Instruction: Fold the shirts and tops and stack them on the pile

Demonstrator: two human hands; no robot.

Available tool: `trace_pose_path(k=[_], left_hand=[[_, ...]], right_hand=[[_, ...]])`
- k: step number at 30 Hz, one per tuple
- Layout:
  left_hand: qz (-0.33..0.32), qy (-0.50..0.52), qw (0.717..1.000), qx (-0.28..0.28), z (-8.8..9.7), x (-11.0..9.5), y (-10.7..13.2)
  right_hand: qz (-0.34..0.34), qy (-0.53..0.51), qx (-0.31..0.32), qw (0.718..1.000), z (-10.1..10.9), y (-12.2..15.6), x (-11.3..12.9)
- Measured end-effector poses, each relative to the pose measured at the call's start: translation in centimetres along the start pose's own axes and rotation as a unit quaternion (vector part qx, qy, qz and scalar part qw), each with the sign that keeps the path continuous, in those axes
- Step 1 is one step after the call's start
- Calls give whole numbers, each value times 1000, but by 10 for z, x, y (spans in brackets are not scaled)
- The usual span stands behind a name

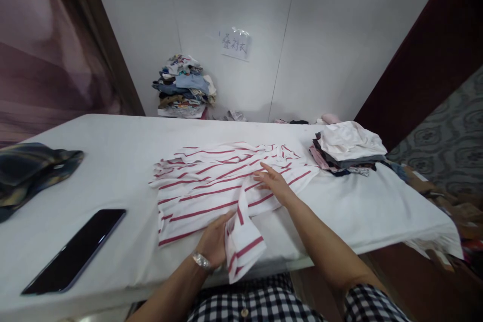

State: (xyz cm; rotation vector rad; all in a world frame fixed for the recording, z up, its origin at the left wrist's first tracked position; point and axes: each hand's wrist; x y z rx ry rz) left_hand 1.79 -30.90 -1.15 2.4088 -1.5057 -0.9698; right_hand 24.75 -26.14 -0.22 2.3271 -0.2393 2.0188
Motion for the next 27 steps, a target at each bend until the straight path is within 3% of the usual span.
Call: trace_pose_path(k=[3,5,8,11,13,16,18,19,21,24,27], left_hand=[[-19,-42,999,-25,10,-7,10],[-39,-116,990,-67,21,-12,18],[-81,-203,965,-143,39,-16,27],[-100,-289,931,-201,49,-18,36],[-117,-411,865,-263,49,-18,42],[-224,-597,685,-353,41,-13,45],[-293,-681,572,-351,35,-4,42],[-307,-711,536,-336,32,3,39],[-300,-755,494,-309,27,16,30],[-280,-791,439,-321,22,28,17],[-253,-804,420,-336,18,20,15]], right_hand=[[63,149,-81,983,30,10,-7],[82,282,-161,942,67,17,-11],[18,470,-235,851,126,26,-15],[-66,543,-253,798,165,34,-17],[-86,556,-238,792,175,36,-17],[-102,563,-218,791,176,32,-17],[-112,556,-218,795,173,26,-17],[-113,548,-222,799,172,22,-16],[-111,531,-235,806,169,15,-16],[-102,523,-258,806,166,7,-16],[-98,520,-265,806,166,2,-15]])
Point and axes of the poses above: each hand's wrist, its own y-axis away from the middle knuckle, its own z-axis out of the back of the hand, x = y × z, and after that the axes turned 5 degrees about z, right-handed
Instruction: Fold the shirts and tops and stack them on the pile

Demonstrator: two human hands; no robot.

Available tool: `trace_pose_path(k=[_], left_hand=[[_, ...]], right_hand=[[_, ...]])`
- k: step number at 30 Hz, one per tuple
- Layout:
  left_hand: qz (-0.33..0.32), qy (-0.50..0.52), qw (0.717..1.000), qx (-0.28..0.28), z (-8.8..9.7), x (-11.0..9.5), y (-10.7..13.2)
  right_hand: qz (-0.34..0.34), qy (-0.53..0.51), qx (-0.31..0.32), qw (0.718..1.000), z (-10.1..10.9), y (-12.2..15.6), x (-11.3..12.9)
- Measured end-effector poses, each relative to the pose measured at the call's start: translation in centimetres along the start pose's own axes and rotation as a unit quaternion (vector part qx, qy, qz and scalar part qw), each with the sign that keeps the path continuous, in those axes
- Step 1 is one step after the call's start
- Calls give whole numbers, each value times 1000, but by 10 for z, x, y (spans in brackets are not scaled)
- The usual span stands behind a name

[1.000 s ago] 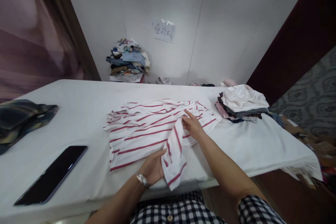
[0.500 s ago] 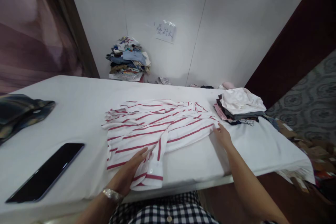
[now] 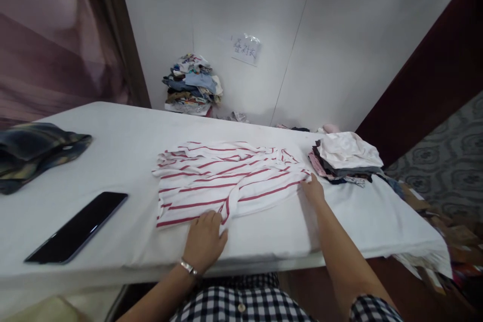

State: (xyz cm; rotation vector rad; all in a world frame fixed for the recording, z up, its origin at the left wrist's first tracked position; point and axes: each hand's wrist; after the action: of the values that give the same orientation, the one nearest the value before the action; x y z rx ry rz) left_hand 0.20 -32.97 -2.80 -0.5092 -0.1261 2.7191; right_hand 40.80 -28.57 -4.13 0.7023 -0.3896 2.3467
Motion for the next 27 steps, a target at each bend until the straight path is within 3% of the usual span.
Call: trace_pose_path(k=[2,5,8,10,13,14,15,17,19,22,27], left_hand=[[32,25,998,42,12,6,-7],[105,141,979,104,33,23,-17],[178,333,921,96,49,40,-26],[228,495,833,92,56,49,-36],[273,693,656,123,68,54,-60],[272,735,609,123,73,54,-72],[264,767,574,117,78,53,-84],[229,805,538,104,90,50,-112],[195,815,535,110,99,50,-135],[207,781,575,125,98,62,-149],[319,641,665,212,69,100,-113]], right_hand=[[-4,-17,2,1000,1,-3,0],[-13,-63,1,998,2,-5,-3],[-26,-137,-10,990,1,-5,-6],[-40,-208,-14,977,0,-6,-5],[-61,-336,-22,939,2,-15,3],[-65,-379,-28,923,4,-20,8],[-67,-418,-35,905,6,-26,13],[-67,-483,-49,872,10,-38,24],[-68,-525,-56,847,10,-46,32],[-89,-552,-35,829,1,-45,33],[-162,-538,44,826,-17,-26,14]])
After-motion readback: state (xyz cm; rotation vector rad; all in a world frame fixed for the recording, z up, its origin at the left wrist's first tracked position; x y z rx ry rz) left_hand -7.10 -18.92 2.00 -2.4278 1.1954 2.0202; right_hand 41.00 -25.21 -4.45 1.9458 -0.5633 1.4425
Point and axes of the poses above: each hand's wrist, its own y-axis away from the middle knuckle, its own z-axis out of the back of the hand, x = y × z, and after that the axes turned 5 degrees about z, right-handed
